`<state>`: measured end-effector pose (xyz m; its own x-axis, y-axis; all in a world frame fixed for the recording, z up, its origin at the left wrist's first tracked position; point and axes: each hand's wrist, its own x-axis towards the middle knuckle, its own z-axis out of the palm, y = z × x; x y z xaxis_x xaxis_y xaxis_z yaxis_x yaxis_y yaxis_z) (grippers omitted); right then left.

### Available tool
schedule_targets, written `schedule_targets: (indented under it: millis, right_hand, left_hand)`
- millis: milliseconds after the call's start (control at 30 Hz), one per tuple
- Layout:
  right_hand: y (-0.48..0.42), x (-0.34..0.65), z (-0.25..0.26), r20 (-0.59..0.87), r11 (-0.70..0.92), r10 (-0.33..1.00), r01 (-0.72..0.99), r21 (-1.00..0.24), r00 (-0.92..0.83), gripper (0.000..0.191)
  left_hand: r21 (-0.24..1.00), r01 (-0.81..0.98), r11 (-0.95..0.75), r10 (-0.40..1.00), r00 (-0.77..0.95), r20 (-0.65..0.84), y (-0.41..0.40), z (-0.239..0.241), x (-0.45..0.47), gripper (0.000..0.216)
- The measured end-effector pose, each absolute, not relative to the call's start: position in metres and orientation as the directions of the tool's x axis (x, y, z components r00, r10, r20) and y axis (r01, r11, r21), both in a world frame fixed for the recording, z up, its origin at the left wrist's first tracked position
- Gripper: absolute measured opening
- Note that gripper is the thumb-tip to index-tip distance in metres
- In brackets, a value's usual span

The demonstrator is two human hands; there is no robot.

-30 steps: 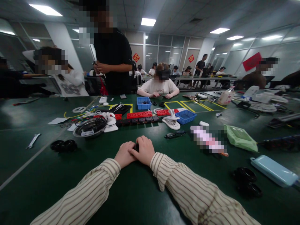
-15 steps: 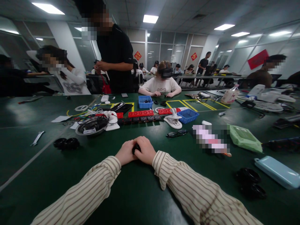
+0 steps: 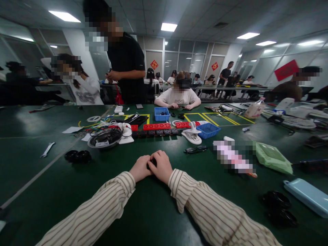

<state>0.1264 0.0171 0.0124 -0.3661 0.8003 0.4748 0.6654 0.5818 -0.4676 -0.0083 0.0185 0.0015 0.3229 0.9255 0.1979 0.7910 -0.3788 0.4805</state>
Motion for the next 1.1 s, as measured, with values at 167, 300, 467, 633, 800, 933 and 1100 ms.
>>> schedule_targets:
  millis: [167, 300, 467, 633, 800, 933, 1100]
  right_hand:
    - [0.015, 0.131, 0.015, 0.515, 0.704, 0.710, 0.505, -0.499, -0.481, 0.017]
    - [0.012, 0.131, 0.016, 0.522, 0.711, 0.703, 0.503, -0.492, -0.483, 0.024]
    - [0.011, 0.126, 0.017, 0.471, 0.562, 0.814, 0.664, -0.493, -0.340, 0.020]
    - [0.009, 0.122, 0.018, 0.416, 0.413, 0.878, 0.818, -0.402, -0.239, 0.021]
    - [0.013, 0.124, 0.015, 0.413, 0.490, 0.853, 0.760, -0.428, -0.318, 0.015]
    - [0.015, 0.128, 0.014, 0.472, 0.607, 0.790, 0.603, -0.517, -0.391, 0.018]
    - [0.012, 0.129, 0.017, 0.475, 0.690, 0.719, 0.439, -0.576, -0.508, 0.028]
  left_hand:
    - [0.561, 0.689, -0.458, 0.883, 0.424, 0.201, 0.026, -0.004, -0.019, 0.032]
    - [0.530, 0.705, -0.471, 0.881, 0.411, 0.235, 0.024, -0.006, -0.018, 0.040]
    - [0.440, 0.786, -0.433, 0.898, 0.333, 0.288, 0.016, -0.002, -0.007, 0.044]
    - [0.440, 0.805, -0.397, 0.911, 0.286, 0.298, 0.014, 0.000, -0.004, 0.020]
    - [0.486, 0.759, -0.433, 0.900, 0.336, 0.277, 0.019, 0.002, -0.009, 0.025]
    - [0.554, 0.696, -0.457, 0.887, 0.403, 0.225, 0.024, 0.003, -0.019, 0.029]
    - [0.576, 0.662, -0.479, 0.860, 0.485, 0.158, 0.030, 0.001, -0.028, 0.037]
